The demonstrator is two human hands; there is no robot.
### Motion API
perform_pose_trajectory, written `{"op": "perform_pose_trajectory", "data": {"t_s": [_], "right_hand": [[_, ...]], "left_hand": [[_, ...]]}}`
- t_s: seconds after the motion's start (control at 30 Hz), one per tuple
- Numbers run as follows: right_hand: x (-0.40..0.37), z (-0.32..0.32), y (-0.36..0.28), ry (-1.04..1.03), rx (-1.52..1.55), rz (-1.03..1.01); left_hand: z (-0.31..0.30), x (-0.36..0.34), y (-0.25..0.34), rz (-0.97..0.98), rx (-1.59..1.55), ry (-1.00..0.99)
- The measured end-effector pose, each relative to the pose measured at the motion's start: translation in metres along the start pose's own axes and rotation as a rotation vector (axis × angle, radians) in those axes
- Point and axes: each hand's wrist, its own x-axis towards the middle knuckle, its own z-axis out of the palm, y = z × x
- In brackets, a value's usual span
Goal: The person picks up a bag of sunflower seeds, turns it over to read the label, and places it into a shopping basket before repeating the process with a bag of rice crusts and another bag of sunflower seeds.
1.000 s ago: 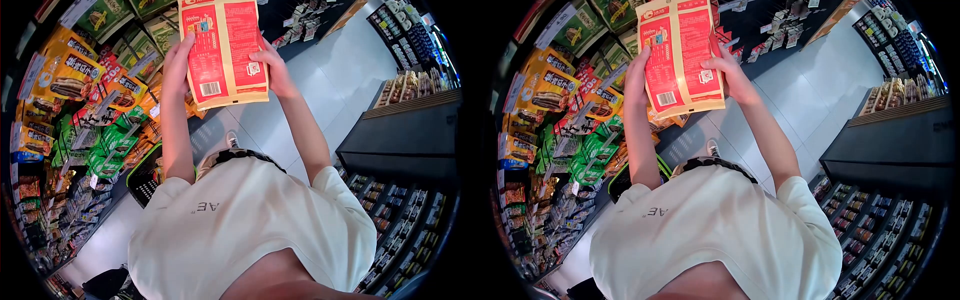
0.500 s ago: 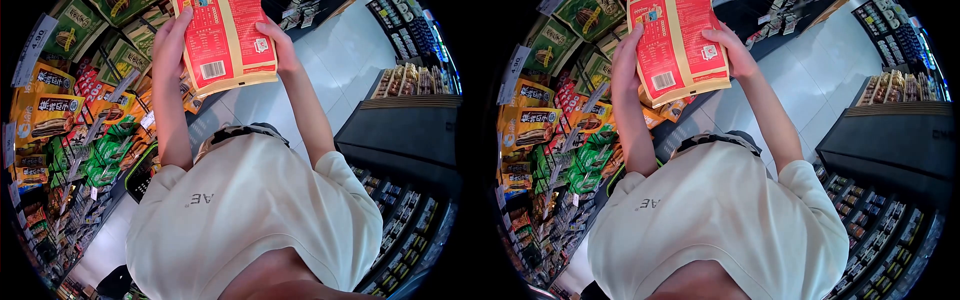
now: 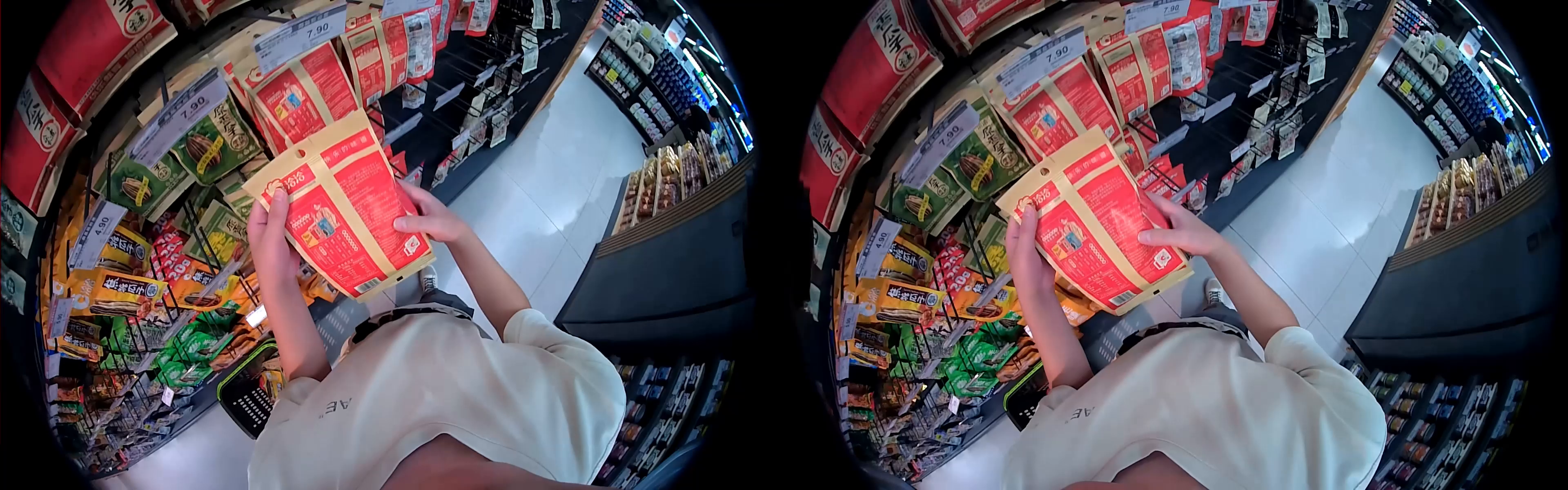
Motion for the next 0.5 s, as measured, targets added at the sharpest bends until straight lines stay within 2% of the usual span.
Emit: {"op": "perform_pose_trajectory", "data": {"t_s": [0.1,0.17,0.23,0.3,0.37,0.4,0.43,0.5], "right_hand": [[-0.001,-0.023,-0.012,-0.076,-0.086,0.004],[-0.004,-0.04,-0.018,-0.132,-0.046,0.062],[-0.004,-0.057,-0.016,-0.218,0.028,0.104],[-0.005,-0.072,-0.017,-0.247,0.056,0.128],[-0.007,-0.086,-0.018,-0.206,-0.056,0.023],[-0.005,-0.093,-0.013,-0.19,0.039,-0.047],[-0.005,-0.099,-0.011,-0.214,0.057,-0.016],[0.002,-0.111,-0.016,-0.184,-0.046,-0.124]], "left_hand": [[0.016,0.002,-0.018,0.073,-0.017,0.003],[0.025,-0.004,-0.029,0.085,-0.01,0.025],[0.026,-0.009,-0.043,0.129,0.058,-0.064],[0.029,-0.015,-0.055,0.149,0.098,-0.035],[0.031,-0.019,-0.066,0.207,0.307,-0.093],[0.03,-0.018,-0.074,0.248,0.42,-0.082],[0.037,-0.021,-0.075,0.236,0.428,-0.041],[0.057,-0.019,-0.073,0.239,0.492,-0.202]]}}
